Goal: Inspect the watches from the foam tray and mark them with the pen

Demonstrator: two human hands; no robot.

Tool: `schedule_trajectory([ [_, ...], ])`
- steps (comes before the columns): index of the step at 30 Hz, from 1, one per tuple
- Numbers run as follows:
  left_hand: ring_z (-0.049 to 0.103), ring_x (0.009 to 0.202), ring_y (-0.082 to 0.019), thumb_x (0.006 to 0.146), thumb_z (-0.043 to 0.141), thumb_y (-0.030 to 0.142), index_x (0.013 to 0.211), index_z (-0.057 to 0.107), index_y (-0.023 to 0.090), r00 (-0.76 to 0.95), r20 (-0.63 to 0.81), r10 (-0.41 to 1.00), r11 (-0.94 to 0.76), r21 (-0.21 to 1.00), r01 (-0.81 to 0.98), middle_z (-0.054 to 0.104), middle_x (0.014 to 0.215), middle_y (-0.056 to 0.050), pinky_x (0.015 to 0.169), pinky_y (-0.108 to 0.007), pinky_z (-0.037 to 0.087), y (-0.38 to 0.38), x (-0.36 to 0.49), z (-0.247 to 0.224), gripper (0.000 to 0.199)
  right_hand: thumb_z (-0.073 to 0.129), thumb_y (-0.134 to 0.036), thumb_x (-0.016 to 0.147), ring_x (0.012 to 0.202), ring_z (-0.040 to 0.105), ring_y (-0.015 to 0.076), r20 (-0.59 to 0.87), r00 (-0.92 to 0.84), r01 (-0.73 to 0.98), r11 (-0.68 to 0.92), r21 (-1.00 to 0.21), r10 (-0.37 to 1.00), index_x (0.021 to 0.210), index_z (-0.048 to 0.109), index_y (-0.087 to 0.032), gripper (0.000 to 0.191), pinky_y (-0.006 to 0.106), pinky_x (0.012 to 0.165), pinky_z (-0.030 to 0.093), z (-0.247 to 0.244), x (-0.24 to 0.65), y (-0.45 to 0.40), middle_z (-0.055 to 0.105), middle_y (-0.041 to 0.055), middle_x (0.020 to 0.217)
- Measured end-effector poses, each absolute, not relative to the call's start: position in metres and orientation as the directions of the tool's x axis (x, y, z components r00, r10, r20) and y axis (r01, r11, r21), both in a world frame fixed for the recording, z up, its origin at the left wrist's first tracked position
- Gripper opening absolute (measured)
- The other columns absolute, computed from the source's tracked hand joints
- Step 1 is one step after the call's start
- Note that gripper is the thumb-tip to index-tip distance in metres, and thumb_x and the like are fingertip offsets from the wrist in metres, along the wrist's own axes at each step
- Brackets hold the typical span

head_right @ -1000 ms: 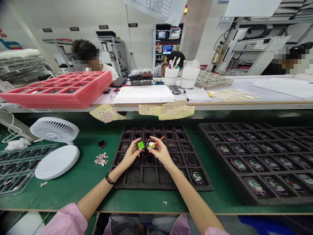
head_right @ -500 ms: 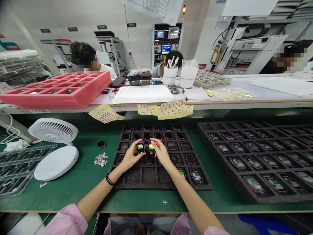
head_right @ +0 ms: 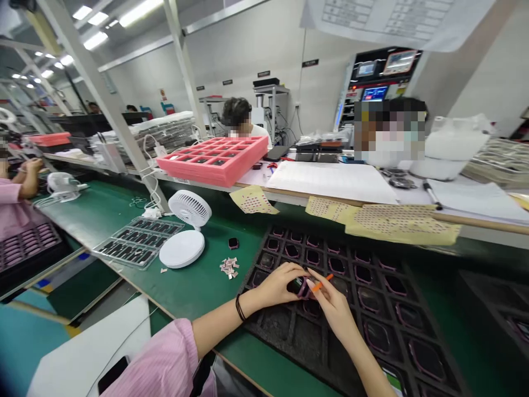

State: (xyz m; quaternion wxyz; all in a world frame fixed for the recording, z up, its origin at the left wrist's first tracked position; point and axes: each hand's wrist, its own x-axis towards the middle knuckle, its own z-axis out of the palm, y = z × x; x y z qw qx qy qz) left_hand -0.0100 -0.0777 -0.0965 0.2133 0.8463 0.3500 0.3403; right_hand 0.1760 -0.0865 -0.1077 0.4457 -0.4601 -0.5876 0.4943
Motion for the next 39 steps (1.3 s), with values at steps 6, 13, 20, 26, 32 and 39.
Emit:
schedule_trajectory([
  [6, 0.057, 0.108, -0.024, 0.067, 0.078, 0.036, 0.116, 0.062, 0.019, 0.4, 0.537, 0.743, -0.666, 0.656, 0.356, 0.063, 0.113, -0.012, 0.096, -0.035, 0.045, -0.082, -0.008, -0.095, 0.055, 0.075, -0.05, 0.067, 0.104, 0.065, 0.0301, -0.097, -0.288, -0.062, -0.119, -0.991, 0.953, 0.115, 0.067, -0.024, 0.055, 0.04, 0.082, 0.058, -0.095, 0.179, -0.089, 0.068, 0.0104, 0.116],
  [13, 0.058, 0.109, -0.025, 0.067, 0.077, 0.04, 0.112, 0.061, 0.019, 0.376, 0.614, 0.694, -0.718, 0.624, 0.306, 0.064, 0.114, -0.012, 0.097, -0.04, 0.043, -0.085, -0.006, -0.09, 0.052, 0.082, -0.042, 0.061, 0.104, 0.064, 0.0285, -0.128, -0.311, -0.165, -0.186, -0.969, 0.942, 0.112, 0.068, -0.023, 0.056, 0.042, 0.089, 0.053, -0.095, 0.178, -0.093, 0.07, 0.0095, 0.11],
  [20, 0.054, 0.114, -0.026, 0.069, 0.075, 0.043, 0.114, 0.059, 0.021, 0.39, 0.651, 0.651, -0.759, 0.541, 0.363, 0.062, 0.12, -0.012, 0.098, -0.046, 0.041, -0.08, -0.004, -0.092, 0.053, 0.085, -0.038, 0.054, 0.1, 0.064, 0.025, -0.086, -0.32, -0.194, -0.154, -0.969, 0.944, 0.104, 0.07, -0.021, 0.055, 0.04, 0.091, 0.05, -0.091, 0.177, -0.089, 0.071, 0.0072, 0.101],
  [26, 0.053, 0.118, -0.025, 0.07, 0.075, 0.043, 0.118, 0.058, 0.023, 0.451, 0.641, 0.621, -0.784, 0.497, 0.373, 0.064, 0.12, -0.01, 0.1, -0.044, 0.04, -0.079, -0.004, -0.091, 0.054, 0.083, -0.033, 0.056, 0.089, 0.066, 0.0212, -0.068, -0.347, -0.167, -0.132, -0.977, 0.935, 0.097, 0.07, -0.021, 0.046, 0.037, 0.085, 0.051, -0.077, 0.175, -0.092, 0.071, 0.0046, 0.093],
  [32, 0.057, 0.113, -0.026, 0.068, 0.076, 0.044, 0.114, 0.062, 0.023, 0.465, 0.604, 0.647, -0.762, 0.524, 0.381, 0.067, 0.116, -0.01, 0.097, -0.044, 0.042, -0.081, -0.002, -0.091, 0.053, 0.084, -0.032, 0.054, 0.089, 0.066, 0.0209, -0.054, -0.35, -0.143, -0.11, -0.984, 0.935, 0.098, 0.069, -0.021, 0.048, 0.038, 0.09, 0.048, -0.075, 0.169, -0.095, 0.071, 0.0029, 0.094],
  [39, 0.059, 0.11, -0.026, 0.067, 0.077, 0.044, 0.111, 0.063, 0.022, 0.451, 0.624, 0.638, -0.769, 0.536, 0.347, 0.068, 0.114, -0.01, 0.095, -0.044, 0.044, -0.082, 0.0, -0.092, 0.051, 0.084, -0.03, 0.055, 0.091, 0.065, 0.0203, -0.038, -0.342, -0.14, -0.091, -0.986, 0.939, 0.103, 0.067, -0.021, 0.051, 0.036, 0.089, 0.048, -0.075, 0.169, -0.098, 0.07, 0.0028, 0.096],
])
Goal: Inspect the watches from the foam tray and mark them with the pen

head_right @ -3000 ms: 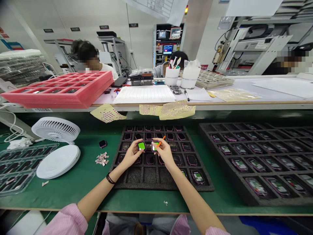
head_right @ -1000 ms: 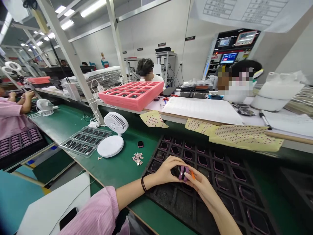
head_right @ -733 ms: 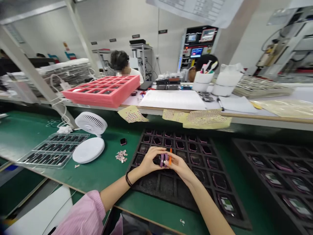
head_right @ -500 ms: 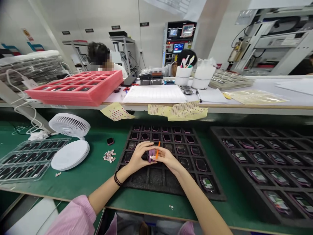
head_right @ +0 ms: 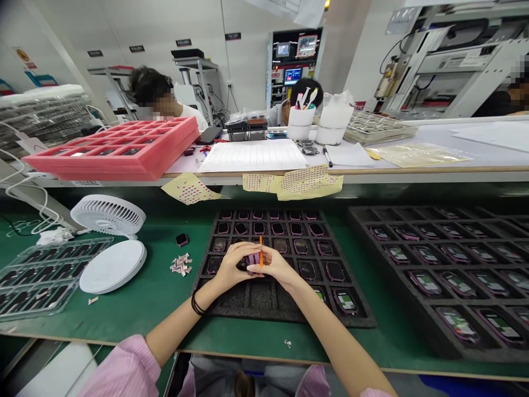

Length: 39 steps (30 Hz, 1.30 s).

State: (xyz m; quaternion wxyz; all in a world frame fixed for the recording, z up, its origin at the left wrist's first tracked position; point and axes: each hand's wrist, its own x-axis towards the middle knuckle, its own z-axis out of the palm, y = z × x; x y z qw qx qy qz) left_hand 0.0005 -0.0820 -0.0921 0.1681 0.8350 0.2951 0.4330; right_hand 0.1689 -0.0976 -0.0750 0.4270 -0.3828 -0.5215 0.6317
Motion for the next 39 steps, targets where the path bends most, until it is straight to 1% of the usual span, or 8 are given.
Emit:
schedule_trajectory([
  [4, 0.057, 0.112, -0.025, 0.068, 0.077, 0.042, 0.113, 0.061, 0.022, 0.425, 0.649, 0.632, -0.775, 0.539, 0.329, 0.066, 0.116, -0.01, 0.096, -0.044, 0.044, -0.081, 0.0, -0.091, 0.052, 0.082, -0.036, 0.058, 0.094, 0.065, 0.0213, -0.015, -0.329, -0.142, -0.065, -0.988, 0.944, 0.102, 0.068, -0.021, 0.049, 0.037, 0.09, 0.048, -0.073, 0.166, -0.096, 0.071, 0.004, 0.098],
  [7, 0.053, 0.118, -0.026, 0.066, 0.078, 0.043, 0.113, 0.061, 0.021, 0.388, 0.644, 0.66, -0.751, 0.551, 0.363, 0.06, 0.124, -0.012, 0.101, -0.045, 0.042, -0.08, -0.002, -0.09, 0.055, 0.077, -0.044, 0.064, 0.09, 0.066, 0.0218, 0.058, -0.223, -0.181, 0.017, -0.983, 0.973, 0.108, 0.066, -0.022, 0.05, 0.037, 0.084, 0.051, -0.072, 0.167, -0.094, 0.072, 0.0053, 0.096],
  [9, 0.052, 0.121, -0.027, 0.064, 0.079, 0.044, 0.112, 0.062, 0.02, 0.365, 0.615, 0.699, -0.714, 0.583, 0.387, 0.057, 0.128, -0.013, 0.103, -0.046, 0.041, -0.079, -0.003, -0.091, 0.056, 0.066, -0.051, 0.075, 0.078, 0.068, 0.0203, 0.128, -0.05, -0.174, 0.118, -0.978, 0.991, 0.109, 0.066, -0.02, 0.046, 0.037, 0.078, 0.052, -0.071, 0.171, -0.093, 0.073, 0.0055, 0.083],
  [12, 0.059, 0.111, -0.025, 0.064, 0.079, 0.041, 0.112, 0.061, 0.019, 0.357, 0.524, 0.773, -0.633, 0.675, 0.38, 0.064, 0.118, -0.011, 0.099, -0.041, 0.046, -0.077, -0.004, -0.092, 0.056, 0.042, -0.055, 0.09, 0.054, 0.063, 0.0171, 0.227, 0.207, -0.096, 0.251, -0.963, 0.952, 0.107, 0.067, -0.015, 0.05, 0.035, 0.069, 0.051, -0.072, 0.178, -0.094, 0.064, 0.0011, 0.052],
  [15, 0.064, 0.104, -0.024, 0.065, 0.079, 0.038, 0.112, 0.06, 0.019, 0.357, 0.446, 0.821, -0.564, 0.734, 0.379, 0.069, 0.109, -0.008, 0.095, -0.037, 0.049, -0.076, -0.004, -0.091, 0.055, 0.031, -0.056, 0.092, 0.046, 0.06, 0.0179, 0.29, 0.294, -0.047, 0.316, -0.947, 0.911, 0.089, 0.07, -0.015, 0.057, 0.036, 0.063, 0.05, -0.074, 0.181, -0.098, 0.058, 0.0002, 0.042],
  [19, 0.064, 0.104, -0.024, 0.064, 0.08, 0.037, 0.112, 0.06, 0.019, 0.345, 0.433, 0.833, -0.546, 0.742, 0.388, 0.069, 0.11, -0.007, 0.094, -0.036, 0.049, -0.077, -0.004, -0.09, 0.054, 0.036, -0.056, 0.091, 0.053, 0.065, 0.0205, 0.348, 0.303, -0.01, 0.368, -0.93, 0.887, 0.066, 0.066, -0.018, 0.054, 0.036, 0.063, 0.051, -0.075, 0.177, -0.103, 0.063, 0.0034, 0.048],
  [29, 0.065, 0.102, -0.023, 0.064, 0.08, 0.037, 0.11, 0.061, 0.019, 0.331, 0.417, 0.846, -0.527, 0.745, 0.409, 0.069, 0.109, -0.006, 0.091, -0.034, 0.051, -0.078, -0.003, -0.09, 0.053, 0.035, -0.052, 0.093, 0.05, 0.063, 0.0186, 0.411, 0.292, 0.047, 0.417, -0.908, 0.863, 0.069, 0.063, -0.019, 0.05, 0.034, 0.06, 0.051, -0.076, 0.177, -0.106, 0.065, 0.0032, 0.054],
  [39, 0.066, 0.1, -0.023, 0.063, 0.08, 0.038, 0.109, 0.062, 0.019, 0.301, 0.436, 0.848, -0.529, 0.729, 0.434, 0.07, 0.107, -0.007, 0.091, -0.036, 0.052, -0.078, -0.003, -0.094, 0.053, 0.031, -0.052, 0.094, 0.057, 0.064, 0.0204, 0.547, 0.213, 0.313, 0.474, -0.823, 0.81, 0.066, 0.063, -0.023, 0.052, 0.036, 0.065, 0.051, -0.072, 0.174, -0.111, 0.066, 0.004, 0.056],
])
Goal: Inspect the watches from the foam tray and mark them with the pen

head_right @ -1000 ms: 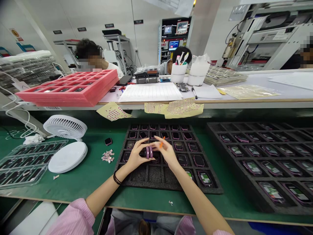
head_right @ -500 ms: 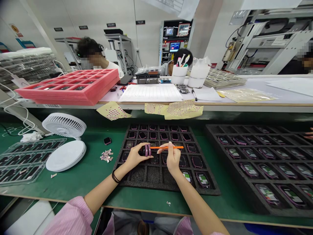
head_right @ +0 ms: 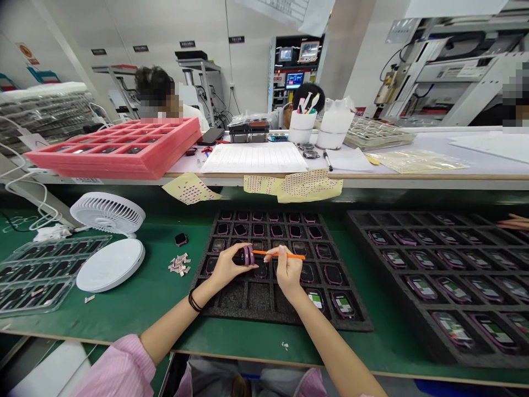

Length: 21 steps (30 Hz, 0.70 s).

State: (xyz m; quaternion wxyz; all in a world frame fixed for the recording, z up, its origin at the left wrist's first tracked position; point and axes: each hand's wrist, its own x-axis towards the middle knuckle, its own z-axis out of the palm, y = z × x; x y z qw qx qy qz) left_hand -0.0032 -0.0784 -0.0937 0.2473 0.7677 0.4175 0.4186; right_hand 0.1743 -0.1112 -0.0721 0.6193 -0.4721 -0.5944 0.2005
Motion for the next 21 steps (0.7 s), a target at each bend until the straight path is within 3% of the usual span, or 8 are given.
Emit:
schedule_trajectory([
  [4, 0.066, 0.099, -0.023, 0.062, 0.081, 0.038, 0.108, 0.062, 0.018, 0.285, 0.447, 0.848, -0.53, 0.728, 0.435, 0.07, 0.106, -0.007, 0.091, -0.035, 0.052, -0.079, -0.003, -0.092, 0.054, 0.034, -0.051, 0.094, 0.058, 0.065, 0.0206, 0.53, 0.198, 0.274, 0.472, -0.838, 0.825, 0.068, 0.063, -0.023, 0.048, 0.036, 0.065, 0.051, -0.072, 0.173, -0.109, 0.067, 0.0041, 0.058],
  [11, 0.066, 0.101, -0.023, 0.064, 0.08, 0.037, 0.11, 0.061, 0.016, 0.321, 0.467, 0.824, -0.565, 0.72, 0.404, 0.07, 0.108, -0.008, 0.092, -0.034, 0.051, -0.081, 0.0, -0.089, 0.053, 0.04, -0.046, 0.094, 0.06, 0.067, 0.0195, 0.442, 0.149, 0.035, 0.442, -0.896, 0.885, 0.073, 0.063, -0.021, 0.04, 0.034, 0.062, 0.055, -0.075, 0.166, -0.111, 0.068, 0.004, 0.063],
  [21, 0.066, 0.102, -0.023, 0.064, 0.079, 0.037, 0.11, 0.061, 0.018, 0.316, 0.45, 0.835, -0.548, 0.731, 0.407, 0.07, 0.109, -0.007, 0.092, -0.035, 0.052, -0.081, 0.0, -0.089, 0.053, 0.04, -0.04, 0.095, 0.058, 0.066, 0.0173, 0.513, 0.113, 0.052, 0.511, -0.858, 0.851, 0.075, 0.064, -0.021, 0.037, 0.032, 0.061, 0.055, -0.079, 0.166, -0.11, 0.068, 0.0031, 0.064],
])
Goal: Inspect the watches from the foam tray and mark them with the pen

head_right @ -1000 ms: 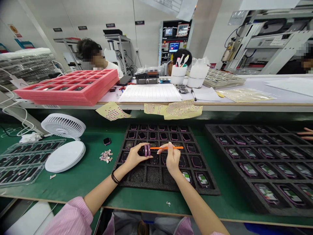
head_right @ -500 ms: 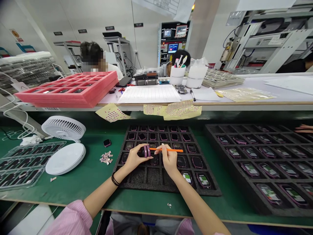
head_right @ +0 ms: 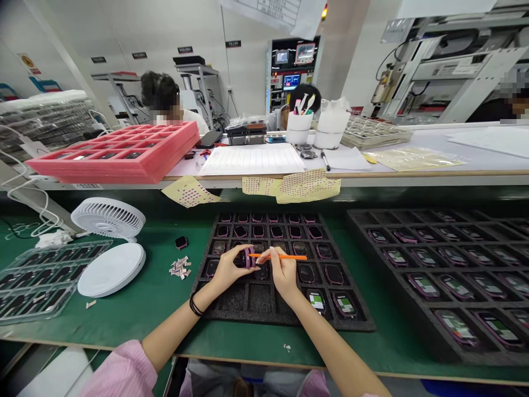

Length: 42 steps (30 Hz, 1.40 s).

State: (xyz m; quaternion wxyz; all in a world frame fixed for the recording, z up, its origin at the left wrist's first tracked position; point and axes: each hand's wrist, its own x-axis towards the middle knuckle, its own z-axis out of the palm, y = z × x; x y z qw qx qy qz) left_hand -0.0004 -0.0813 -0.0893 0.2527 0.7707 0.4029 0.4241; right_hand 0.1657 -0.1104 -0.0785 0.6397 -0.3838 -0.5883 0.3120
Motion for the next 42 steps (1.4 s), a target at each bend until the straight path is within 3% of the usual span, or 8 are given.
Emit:
schedule_trajectory([
  [10, 0.067, 0.099, -0.023, 0.064, 0.081, 0.031, 0.109, 0.063, 0.018, 0.296, 0.473, 0.83, -0.558, 0.698, 0.449, 0.071, 0.107, -0.008, 0.09, -0.035, 0.053, -0.0795, -0.0013, -0.094, 0.05, 0.037, -0.041, 0.096, 0.061, 0.065, 0.018, 0.543, 0.055, 0.168, 0.528, -0.832, 0.838, 0.07, 0.065, -0.021, 0.043, 0.032, 0.061, 0.052, -0.0814, 0.1658, -0.107, 0.067, 0.0045, 0.065],
  [22, 0.066, 0.099, -0.022, 0.064, 0.08, 0.033, 0.109, 0.062, 0.018, 0.321, 0.463, 0.826, -0.563, 0.703, 0.434, 0.07, 0.107, -0.007, 0.091, -0.035, 0.052, -0.0819, 0.0049, -0.0896, 0.051, 0.041, -0.048, 0.093, 0.054, 0.063, 0.0164, 0.471, 0.172, 0.009, 0.477, -0.879, 0.865, 0.067, 0.065, -0.021, 0.044, 0.031, 0.058, 0.053, -0.0736, 0.1659, -0.1088, 0.065, 0.0028, 0.06],
  [42, 0.067, 0.099, -0.022, 0.065, 0.079, 0.031, 0.11, 0.062, 0.019, 0.288, 0.427, 0.857, -0.515, 0.731, 0.448, 0.07, 0.108, -0.007, 0.09, -0.035, 0.052, -0.0823, 0.0022, -0.0912, 0.05, 0.04, -0.048, 0.093, 0.054, 0.064, 0.017, 0.484, 0.124, 0.077, 0.477, -0.875, 0.866, 0.068, 0.064, -0.021, 0.044, 0.031, 0.056, 0.054, -0.0776, 0.1652, -0.1073, 0.067, 0.0035, 0.062],
])
